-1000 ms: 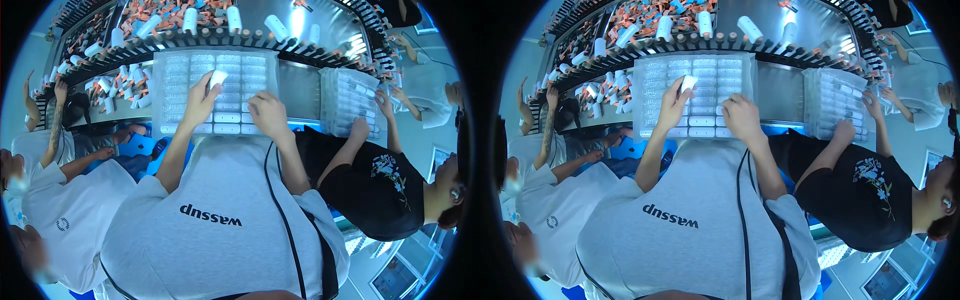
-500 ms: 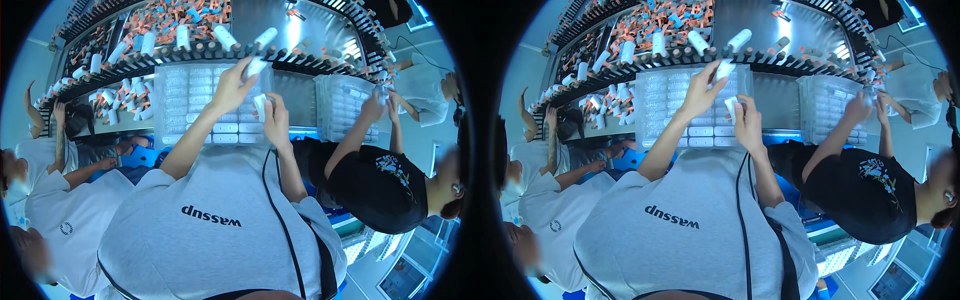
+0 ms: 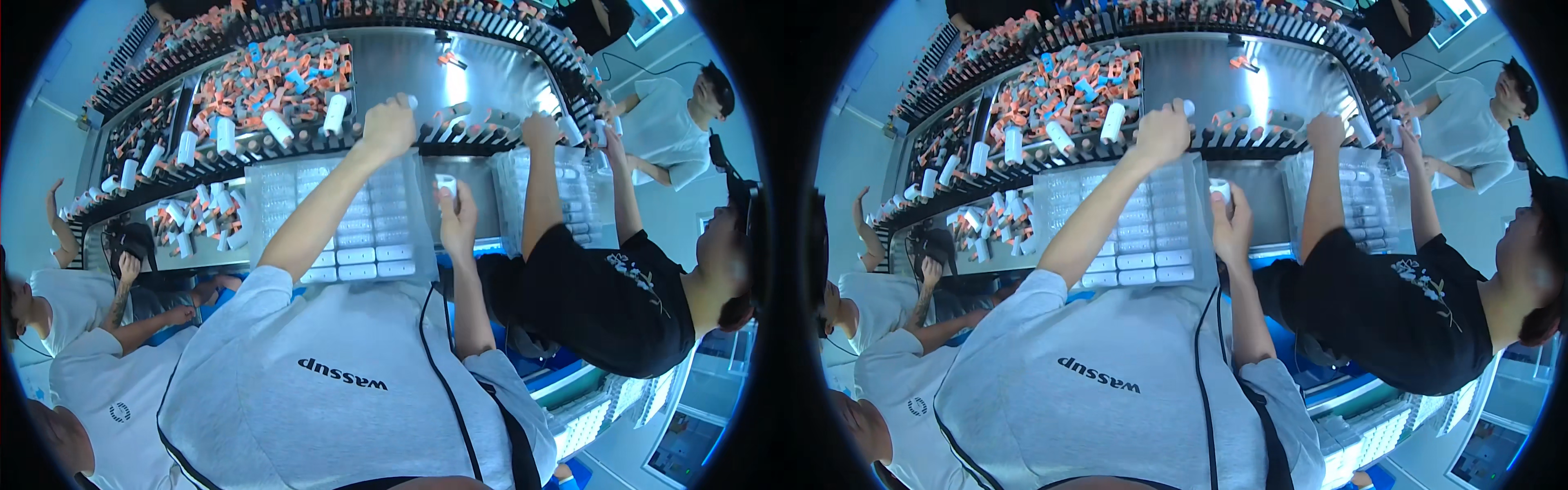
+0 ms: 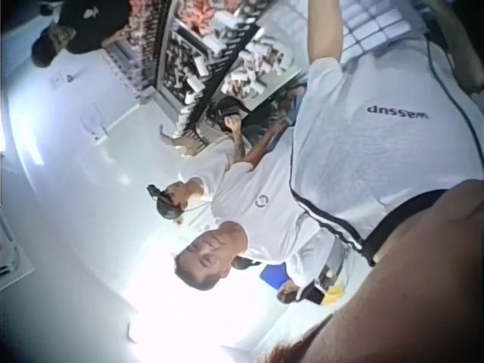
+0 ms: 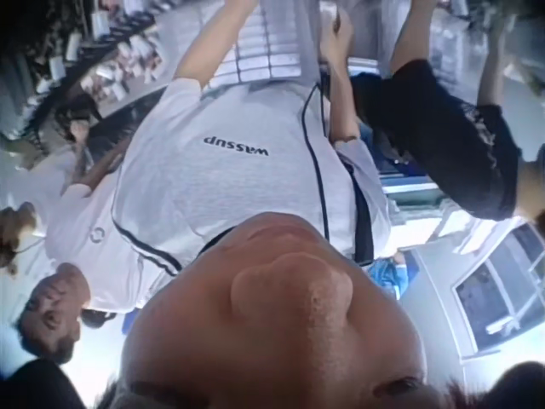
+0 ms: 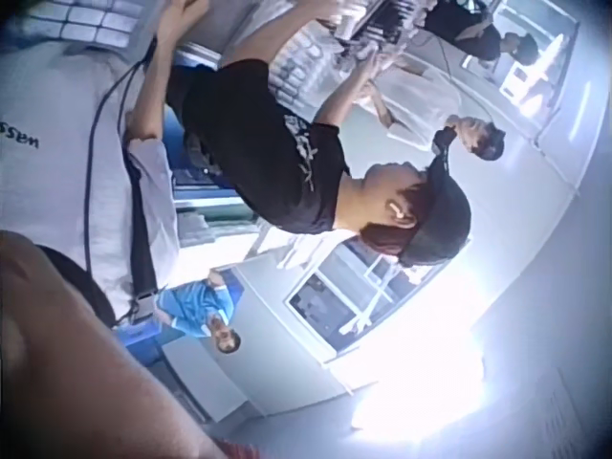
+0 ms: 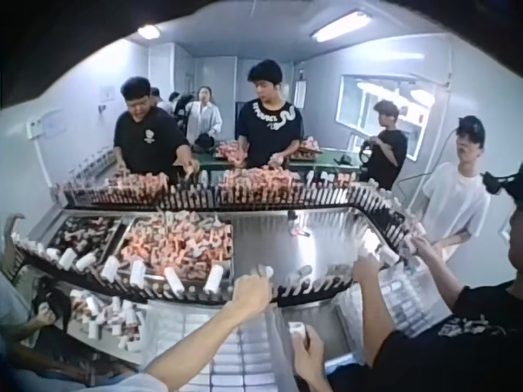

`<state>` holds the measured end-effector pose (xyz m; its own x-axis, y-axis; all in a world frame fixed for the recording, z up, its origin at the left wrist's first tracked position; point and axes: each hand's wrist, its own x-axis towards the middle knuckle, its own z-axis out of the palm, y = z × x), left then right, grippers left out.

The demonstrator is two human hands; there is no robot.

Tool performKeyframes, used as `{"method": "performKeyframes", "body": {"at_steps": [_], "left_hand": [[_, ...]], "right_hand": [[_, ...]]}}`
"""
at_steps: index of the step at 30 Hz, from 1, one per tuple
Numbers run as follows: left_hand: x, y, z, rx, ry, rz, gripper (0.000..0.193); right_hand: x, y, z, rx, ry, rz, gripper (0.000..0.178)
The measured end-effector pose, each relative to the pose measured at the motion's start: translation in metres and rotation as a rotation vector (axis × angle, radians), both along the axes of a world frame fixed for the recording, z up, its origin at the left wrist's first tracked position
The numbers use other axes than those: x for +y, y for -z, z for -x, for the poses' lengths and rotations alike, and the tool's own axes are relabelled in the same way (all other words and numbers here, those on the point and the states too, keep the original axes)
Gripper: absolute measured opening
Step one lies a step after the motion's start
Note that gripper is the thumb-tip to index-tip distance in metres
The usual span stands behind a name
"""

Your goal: The person places white parts into slots in a plastic tray on an assembly line, fastens the buckle of a black strap by hand, and arranges the parts in the tray.

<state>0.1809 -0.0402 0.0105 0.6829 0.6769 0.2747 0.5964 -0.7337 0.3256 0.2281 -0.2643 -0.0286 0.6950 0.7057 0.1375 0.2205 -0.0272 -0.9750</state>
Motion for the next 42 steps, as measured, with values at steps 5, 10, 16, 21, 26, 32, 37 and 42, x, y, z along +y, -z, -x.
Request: {"method": "performKeyframes", "body": {"at_steps": [5, 10, 16, 21, 26, 32, 37, 42], "left_hand": [[0.009, 0.012, 0.038, -0.101, -0.026, -0.132, 0.046], [0.014, 0.007, 0.075, -0.093, -0.068, -0.093, 0.053], [0.016, 0.007, 0.118, -0.175, -0.196, -0.158, 0.073], [-0.015, -0.016, 0.157, -0.429, -0.143, -0.173, 0.073], [-0.041, -0.008, 0.198, -0.684, -0.030, 0.121, 0.046], [-0.051, 0.027, 0.280, -0.602, -0.080, 0.424, 0.024], [-0.057, 0.026, 0.348, -0.284, -0.078, 0.532, 0.010], [-0.091, 0.041, 0.368, 0.013, -0.005, 0.410, 0.017]], "right_hand": [[0.087, -0.073, -0.036, -0.834, -0.006, -0.116, 0.033], [0.149, -0.066, -0.060, -0.924, -0.263, 0.017, 0.037], [0.183, -0.045, -0.006, -1.029, -0.375, 0.015, 0.018], [0.191, -0.032, 0.046, -1.112, -0.138, 0.001, 0.020], [0.203, -0.043, 0.076, -1.075, -0.248, 0.117, 0.055], [0.188, -0.094, 0.100, -0.854, -0.198, -0.231, 0.053], [0.120, -0.043, 0.119, -0.553, -0.750, 0.116, 0.020], [0.071, 0.010, 0.158, -0.843, -0.876, 0.317, 0.025]]}}
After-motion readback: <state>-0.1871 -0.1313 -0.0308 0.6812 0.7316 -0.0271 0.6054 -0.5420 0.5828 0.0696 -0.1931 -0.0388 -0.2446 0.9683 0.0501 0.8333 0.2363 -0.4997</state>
